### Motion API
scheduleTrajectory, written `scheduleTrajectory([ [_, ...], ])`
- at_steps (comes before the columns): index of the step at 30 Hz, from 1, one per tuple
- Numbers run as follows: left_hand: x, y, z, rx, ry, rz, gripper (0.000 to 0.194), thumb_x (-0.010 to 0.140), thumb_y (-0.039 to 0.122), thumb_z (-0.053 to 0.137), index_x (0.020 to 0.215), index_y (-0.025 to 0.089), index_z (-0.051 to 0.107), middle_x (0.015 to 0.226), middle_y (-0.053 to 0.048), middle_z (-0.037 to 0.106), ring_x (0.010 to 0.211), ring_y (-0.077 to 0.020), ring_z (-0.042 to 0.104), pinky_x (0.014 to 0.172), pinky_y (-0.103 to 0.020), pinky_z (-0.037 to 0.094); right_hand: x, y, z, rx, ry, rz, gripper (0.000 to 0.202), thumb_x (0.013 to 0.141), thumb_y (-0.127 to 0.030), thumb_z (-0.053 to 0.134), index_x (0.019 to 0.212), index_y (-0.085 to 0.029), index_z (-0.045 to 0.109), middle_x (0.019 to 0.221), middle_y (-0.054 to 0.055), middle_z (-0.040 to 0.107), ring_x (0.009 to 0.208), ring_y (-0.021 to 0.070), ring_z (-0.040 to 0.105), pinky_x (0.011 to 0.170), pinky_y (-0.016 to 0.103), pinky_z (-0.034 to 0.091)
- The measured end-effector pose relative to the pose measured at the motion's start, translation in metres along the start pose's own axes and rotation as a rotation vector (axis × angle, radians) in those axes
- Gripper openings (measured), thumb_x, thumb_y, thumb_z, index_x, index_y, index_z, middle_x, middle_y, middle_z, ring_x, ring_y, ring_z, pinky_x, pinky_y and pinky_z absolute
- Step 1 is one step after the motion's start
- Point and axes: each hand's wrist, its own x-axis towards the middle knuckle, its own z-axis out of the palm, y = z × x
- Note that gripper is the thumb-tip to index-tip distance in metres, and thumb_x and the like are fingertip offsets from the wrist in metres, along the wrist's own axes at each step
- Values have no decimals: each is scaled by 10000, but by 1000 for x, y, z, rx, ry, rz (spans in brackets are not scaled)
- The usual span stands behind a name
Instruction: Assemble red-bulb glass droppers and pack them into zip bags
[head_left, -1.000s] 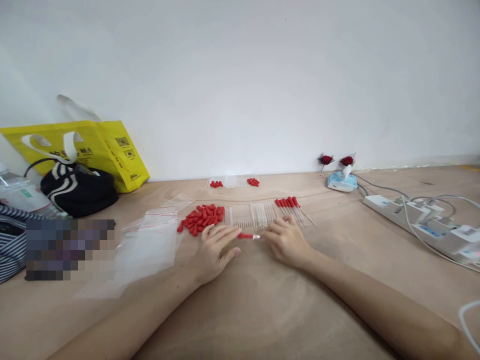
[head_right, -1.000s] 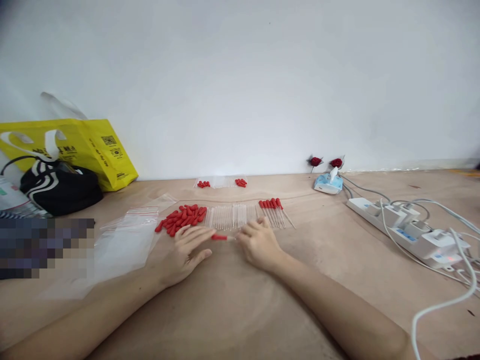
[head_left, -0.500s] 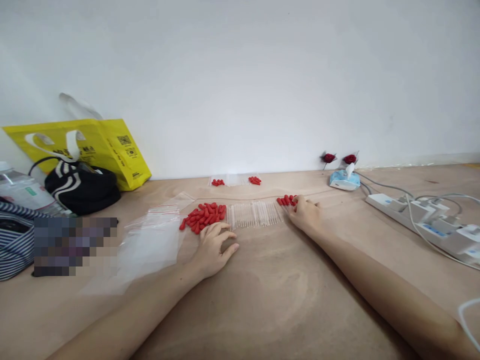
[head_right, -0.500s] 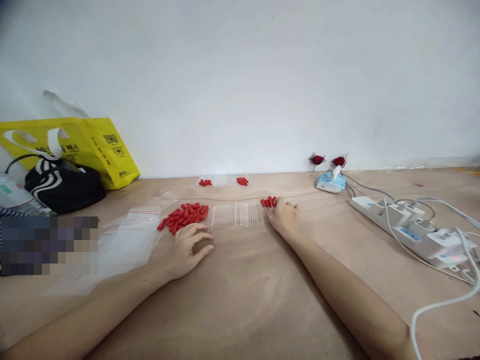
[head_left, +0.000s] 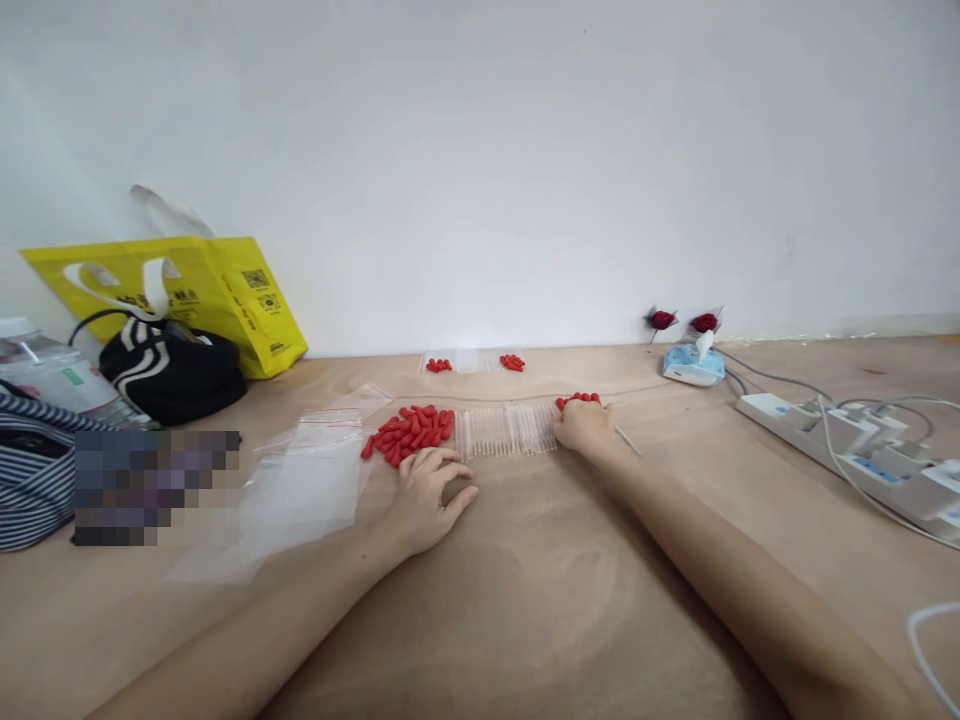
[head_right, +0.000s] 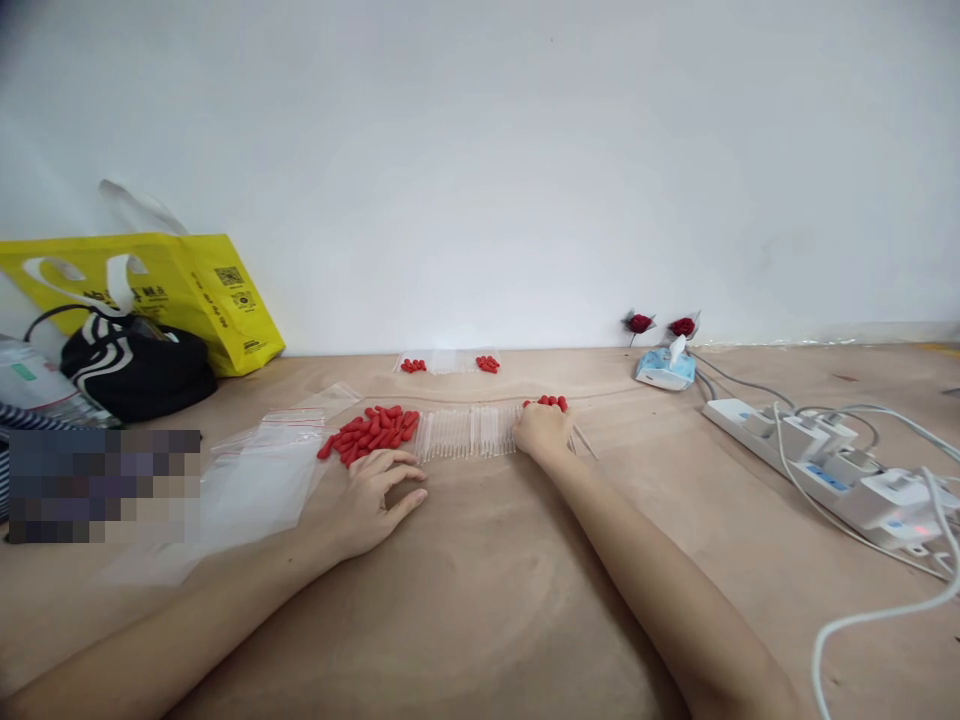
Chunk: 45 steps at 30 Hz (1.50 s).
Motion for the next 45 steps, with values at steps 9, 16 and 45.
scheduleTrajectory([
  [9, 26, -23, -16, 316, 197, -273, 221, 765, 327, 542, 929, 200, 616, 989, -78, 568, 956, -274, 462, 795, -427, 311, 3, -1, 3, -22, -32, -4, 298, 772, -206, 405, 977, -159, 616, 1021, 144, 585, 989, 255, 501, 842, 407, 263],
  [16, 41, -41, -11, 325, 194, -246, 145, 781, 280, 521, 766, 211, 647, 989, -72, 575, 981, -281, 454, 792, -443, 304, -27, -2, -9, -11, 153, -228, 304, 847, -258, 332, 928, -96, 576, 972, 162, 593, 959, 266, 471, 797, 380, 260],
  [45, 0, 13, 5, -97, -16, 235, 187, 839, 222, 468, 912, 218, 640, 913, -25, 690, 980, -218, 576, 957, -515, 246, -87, 14, 17, 541, 227, -858, 135, 801, -220, 526, 785, -201, 659, 1002, 66, 601, 907, 178, 509, 791, 339, 401],
])
